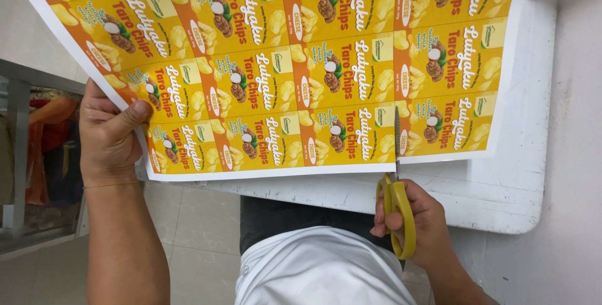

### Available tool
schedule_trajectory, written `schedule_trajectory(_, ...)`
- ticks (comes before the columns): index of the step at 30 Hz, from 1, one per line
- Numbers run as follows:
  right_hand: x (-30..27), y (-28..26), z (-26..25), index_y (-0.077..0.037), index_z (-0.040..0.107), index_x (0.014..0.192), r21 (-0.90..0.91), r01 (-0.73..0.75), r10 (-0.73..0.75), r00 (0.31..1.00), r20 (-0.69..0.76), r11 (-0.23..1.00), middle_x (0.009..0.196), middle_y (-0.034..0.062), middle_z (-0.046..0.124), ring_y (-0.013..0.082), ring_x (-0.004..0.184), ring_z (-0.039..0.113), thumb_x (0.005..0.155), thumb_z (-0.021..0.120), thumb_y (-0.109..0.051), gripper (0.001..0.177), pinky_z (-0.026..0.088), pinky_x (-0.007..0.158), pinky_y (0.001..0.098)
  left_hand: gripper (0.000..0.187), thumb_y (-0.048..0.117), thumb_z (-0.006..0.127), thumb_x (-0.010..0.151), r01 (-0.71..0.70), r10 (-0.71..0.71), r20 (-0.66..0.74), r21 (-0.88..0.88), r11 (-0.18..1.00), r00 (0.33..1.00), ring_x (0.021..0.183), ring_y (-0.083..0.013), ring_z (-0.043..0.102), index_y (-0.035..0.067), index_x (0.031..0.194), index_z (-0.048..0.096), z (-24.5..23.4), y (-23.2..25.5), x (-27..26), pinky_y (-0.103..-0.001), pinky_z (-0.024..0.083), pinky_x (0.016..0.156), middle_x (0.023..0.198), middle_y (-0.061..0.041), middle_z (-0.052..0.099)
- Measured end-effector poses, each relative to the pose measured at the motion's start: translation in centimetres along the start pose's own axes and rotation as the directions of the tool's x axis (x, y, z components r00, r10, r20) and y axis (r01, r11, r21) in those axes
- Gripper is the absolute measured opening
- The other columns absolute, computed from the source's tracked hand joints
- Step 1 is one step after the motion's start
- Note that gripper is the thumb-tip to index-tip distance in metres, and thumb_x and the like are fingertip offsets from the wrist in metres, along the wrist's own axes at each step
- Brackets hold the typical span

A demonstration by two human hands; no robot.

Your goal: Cutting a large sheet of printed product labels into individual strips using scissors

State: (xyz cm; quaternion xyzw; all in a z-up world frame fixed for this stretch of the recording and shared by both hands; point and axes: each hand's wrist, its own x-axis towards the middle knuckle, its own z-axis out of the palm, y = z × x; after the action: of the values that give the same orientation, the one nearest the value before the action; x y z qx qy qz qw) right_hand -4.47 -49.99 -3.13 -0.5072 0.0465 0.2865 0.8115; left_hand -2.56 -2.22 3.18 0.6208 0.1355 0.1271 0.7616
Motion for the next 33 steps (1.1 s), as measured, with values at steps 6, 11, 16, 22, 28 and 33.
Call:
schedule_trajectory(6, -0.1, 0.3, -0.1, 0.006, 0.059, 0.108, 0.009, 0.019, -0.019, 1.000, 0.011, 1.000, 0.078, 0.0178, 0.064, 0.0206, 0.055, 0.063, 0.078, 0.088, -0.030, 0.055, 0.064, 0.057, 0.0367, 0.066, 0.010, 0.076, 0.086, 0.000, 0.000, -0.030, -0.010, 1.000, 1.000, 0.135, -0.0212, 0.065, 0.011, 0.146, 0.049, 0.0, -0.2, 0.1, -0.036, 0.063, 0.103, 0.152, -0.008, 0.062)
schedule_trajectory(11, -0.4, 0.5, -0.1, 0.007, 0.059, 0.109, -0.006, 0.017, -0.017, 1.000, -0.009, 1.000, 0.078, 0.0195, 0.065, 0.0207, 0.055, 0.063, 0.075, 0.089, -0.032, 0.059, 0.065, 0.058, 0.0365, 0.063, 0.010, 0.077, 0.086, -0.019, 0.018, -0.026, -0.014, 1.000, 1.000, 0.135, -0.0208, 0.065, 0.011, 0.143, 0.050, -0.4, -0.5, 0.1, -0.036, 0.063, 0.104, 0.152, -0.009, 0.062)
schedule_trajectory(16, -0.6, 0.6, 0.1, 0.007, 0.059, 0.109, -0.017, 0.015, -0.015, 0.999, -0.035, 1.000, 0.075, 0.0193, 0.065, 0.0235, 0.057, 0.059, 0.071, 0.090, -0.032, 0.062, 0.064, 0.054, 0.0371, 0.064, 0.012, 0.076, 0.087, 0.008, -0.008, -0.020, -0.003, 1.000, 1.000, 0.137, -0.0210, 0.064, 0.012, 0.144, 0.049, -0.3, -0.3, -0.1, -0.035, 0.063, 0.101, 0.153, -0.007, 0.061)
schedule_trajectory(22, -0.8, 0.9, -0.1, 0.007, 0.060, 0.108, 0.012, 0.025, -0.025, 0.999, -0.020, 1.000, 0.074, 0.0197, 0.065, 0.0214, 0.052, 0.064, 0.073, 0.091, -0.031, 0.061, 0.065, 0.056, 0.0373, 0.062, 0.009, 0.076, 0.085, -0.013, 0.013, -0.016, -0.016, 1.000, 1.000, 0.136, -0.0225, 0.064, 0.012, 0.141, 0.049, -0.8, -0.8, -0.1, -0.037, 0.062, 0.104, 0.153, -0.009, 0.060)
schedule_trajectory(28, -1.0, 0.2, 0.6, 0.005, 0.059, 0.104, -0.049, 0.071, -0.069, 0.997, 0.027, 0.996, 0.075, 0.0156, 0.065, 0.0170, 0.053, 0.062, 0.073, 0.089, -0.046, 0.067, 0.064, 0.055, 0.0333, 0.059, 0.011, 0.075, 0.087, 0.002, -0.002, -0.011, -0.011, 1.000, 1.000, 0.138, -0.0219, 0.064, 0.012, 0.140, 0.050, -0.8, -0.2, -1.1, -0.035, 0.062, 0.099, 0.154, -0.007, 0.060)
schedule_trajectory(33, -0.9, 0.6, 0.1, 0.007, 0.060, 0.105, 0.010, 0.006, -0.006, 1.000, -0.013, 1.000, 0.073, 0.0204, 0.063, 0.0238, 0.052, 0.059, 0.070, 0.092, -0.044, 0.070, 0.061, 0.051, 0.0362, 0.062, 0.009, 0.076, 0.085, -0.024, 0.024, -0.005, 0.002, 1.000, 1.000, 0.132, -0.0219, 0.065, 0.010, 0.141, 0.050, -1.0, -0.5, -1.5, -0.036, 0.062, 0.103, 0.150, -0.009, 0.061)
